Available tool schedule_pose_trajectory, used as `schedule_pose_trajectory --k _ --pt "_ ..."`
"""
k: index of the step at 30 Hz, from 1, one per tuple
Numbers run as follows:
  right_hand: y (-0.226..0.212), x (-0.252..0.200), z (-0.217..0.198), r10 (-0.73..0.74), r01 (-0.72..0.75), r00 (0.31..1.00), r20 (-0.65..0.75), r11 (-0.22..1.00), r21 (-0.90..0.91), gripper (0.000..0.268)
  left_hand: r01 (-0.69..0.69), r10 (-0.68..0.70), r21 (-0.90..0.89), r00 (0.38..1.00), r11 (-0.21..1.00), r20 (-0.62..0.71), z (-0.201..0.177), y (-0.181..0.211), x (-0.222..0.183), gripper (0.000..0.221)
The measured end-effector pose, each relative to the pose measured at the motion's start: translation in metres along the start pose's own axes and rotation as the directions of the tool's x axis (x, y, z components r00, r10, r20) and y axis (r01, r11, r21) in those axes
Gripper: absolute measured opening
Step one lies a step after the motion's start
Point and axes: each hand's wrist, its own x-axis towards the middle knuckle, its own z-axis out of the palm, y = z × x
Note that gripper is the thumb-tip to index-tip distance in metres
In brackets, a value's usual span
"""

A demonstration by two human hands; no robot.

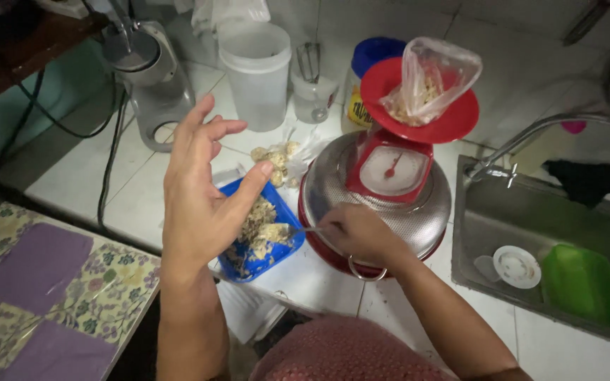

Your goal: Portioning food ingredients into small plastic bags, weighing them on a scale, and preparing dessert cups with various toppings.

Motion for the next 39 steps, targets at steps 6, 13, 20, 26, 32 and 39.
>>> schedule_pose_trajectory --k 6,13,20,26,32,39 --pt "-0.007 -0.052 -0.094 -0.066 0.068 0.997 -0.050 0.997 0.035 0.020 -0.031 0.049 -0.126 0.988 0.992 0.146 0.026 -0.018 0.028 0.031" --pt "-0.049 -0.105 -0.226 0.066 -0.165 0.953 -0.296 0.931 -0.324 0.025 -0.001 0.181 -0.390 0.887 0.921 0.425 0.110 -0.020 0.100 0.041" --pt "-0.052 -0.070 -0.263 0.032 -0.392 0.889 -0.456 0.567 -0.725 0.021 0.314 0.051 -0.506 0.811 0.803 0.583 0.184 -0.014 0.142 0.096" --pt "-0.067 -0.020 -0.256 0.081 -0.362 0.928 -0.363 0.420 -0.832 0.014 0.385 -0.081 -0.477 0.837 0.790 0.541 0.179 0.002 0.143 0.104" --pt "-0.077 0.026 -0.250 0.067 -0.193 0.981 -0.182 0.411 -0.891 0.014 0.298 0.073 -0.571 0.840 0.765 0.537 0.180 -0.002 0.145 0.097" --pt "-0.087 0.041 -0.254 -0.005 -0.153 0.986 -0.167 0.374 -0.915 0.014 0.400 0.189 -0.714 0.784 0.575 0.592 0.197 -0.012 0.133 0.096"
